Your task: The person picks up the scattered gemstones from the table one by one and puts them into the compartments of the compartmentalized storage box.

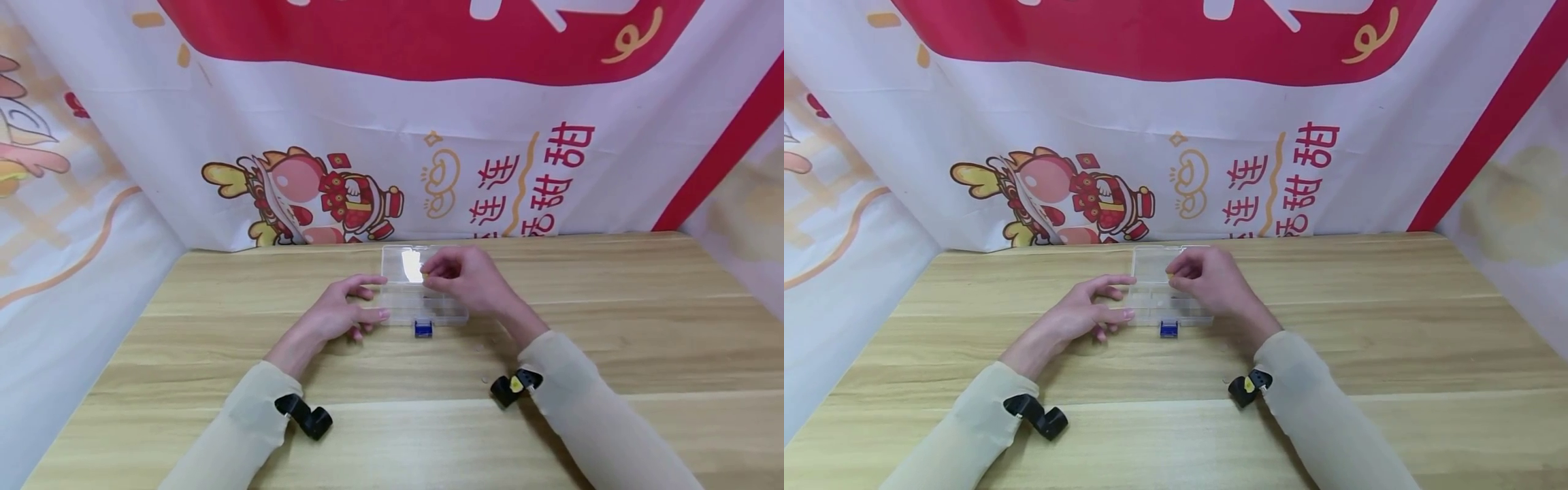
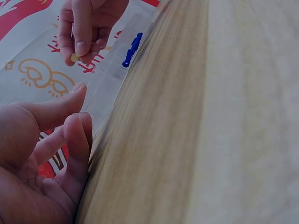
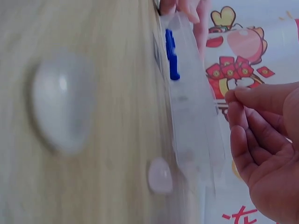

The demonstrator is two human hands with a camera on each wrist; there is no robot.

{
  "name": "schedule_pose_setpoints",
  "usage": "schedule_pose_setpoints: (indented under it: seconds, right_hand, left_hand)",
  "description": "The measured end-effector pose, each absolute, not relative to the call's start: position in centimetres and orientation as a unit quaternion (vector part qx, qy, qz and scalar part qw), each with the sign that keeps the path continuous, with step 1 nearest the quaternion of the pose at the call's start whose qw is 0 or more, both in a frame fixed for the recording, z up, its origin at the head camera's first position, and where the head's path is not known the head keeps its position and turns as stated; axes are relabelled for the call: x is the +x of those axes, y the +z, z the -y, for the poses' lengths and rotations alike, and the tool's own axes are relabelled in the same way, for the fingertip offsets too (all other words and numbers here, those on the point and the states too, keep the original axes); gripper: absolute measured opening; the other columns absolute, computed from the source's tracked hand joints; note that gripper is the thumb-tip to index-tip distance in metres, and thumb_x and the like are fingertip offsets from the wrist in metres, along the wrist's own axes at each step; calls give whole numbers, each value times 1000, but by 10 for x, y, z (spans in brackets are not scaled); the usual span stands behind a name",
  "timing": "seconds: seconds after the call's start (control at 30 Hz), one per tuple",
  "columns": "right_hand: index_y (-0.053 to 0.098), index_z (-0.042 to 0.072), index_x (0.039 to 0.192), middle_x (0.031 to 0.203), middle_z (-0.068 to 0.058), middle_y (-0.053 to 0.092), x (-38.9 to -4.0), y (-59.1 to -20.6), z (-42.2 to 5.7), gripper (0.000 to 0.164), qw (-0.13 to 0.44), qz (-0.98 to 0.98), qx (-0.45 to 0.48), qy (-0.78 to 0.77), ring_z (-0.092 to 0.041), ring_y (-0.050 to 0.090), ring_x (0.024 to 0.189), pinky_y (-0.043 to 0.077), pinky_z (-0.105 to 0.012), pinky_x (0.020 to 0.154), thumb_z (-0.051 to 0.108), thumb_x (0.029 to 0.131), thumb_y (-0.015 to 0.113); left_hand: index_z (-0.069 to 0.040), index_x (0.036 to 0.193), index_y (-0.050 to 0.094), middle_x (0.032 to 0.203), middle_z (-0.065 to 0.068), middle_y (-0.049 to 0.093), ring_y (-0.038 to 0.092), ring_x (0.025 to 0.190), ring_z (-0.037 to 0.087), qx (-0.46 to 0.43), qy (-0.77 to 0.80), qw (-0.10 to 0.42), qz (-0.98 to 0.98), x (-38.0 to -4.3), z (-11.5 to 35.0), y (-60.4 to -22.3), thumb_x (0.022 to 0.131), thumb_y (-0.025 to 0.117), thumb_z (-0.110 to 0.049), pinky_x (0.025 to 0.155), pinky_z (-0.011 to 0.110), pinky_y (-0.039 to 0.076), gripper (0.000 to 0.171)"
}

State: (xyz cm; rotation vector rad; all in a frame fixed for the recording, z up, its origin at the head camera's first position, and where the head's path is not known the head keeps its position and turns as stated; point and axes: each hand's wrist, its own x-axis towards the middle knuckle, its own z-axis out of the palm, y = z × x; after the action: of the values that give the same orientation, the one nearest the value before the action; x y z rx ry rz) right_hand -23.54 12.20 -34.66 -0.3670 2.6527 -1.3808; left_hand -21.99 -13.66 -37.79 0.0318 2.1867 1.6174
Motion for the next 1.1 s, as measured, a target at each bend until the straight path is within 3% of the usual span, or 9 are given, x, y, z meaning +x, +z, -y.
schedule_pose_setpoints:
  seconds: [1.1]
  right_hand:
    - [80, 9, 109, 101, -5, 75, -224, -351, -78, 14, 46, -865, -77, -494, -21, 66, 92, 58, -30, 79, 12, 96, 79]
  left_hand:
    - [-30, 146, 62, 137, 12, 50, 65, 75, 20, 9, 575, 208, -791, -221, 136, -378, 91, 85, -18, 55, 24, 56, 61]
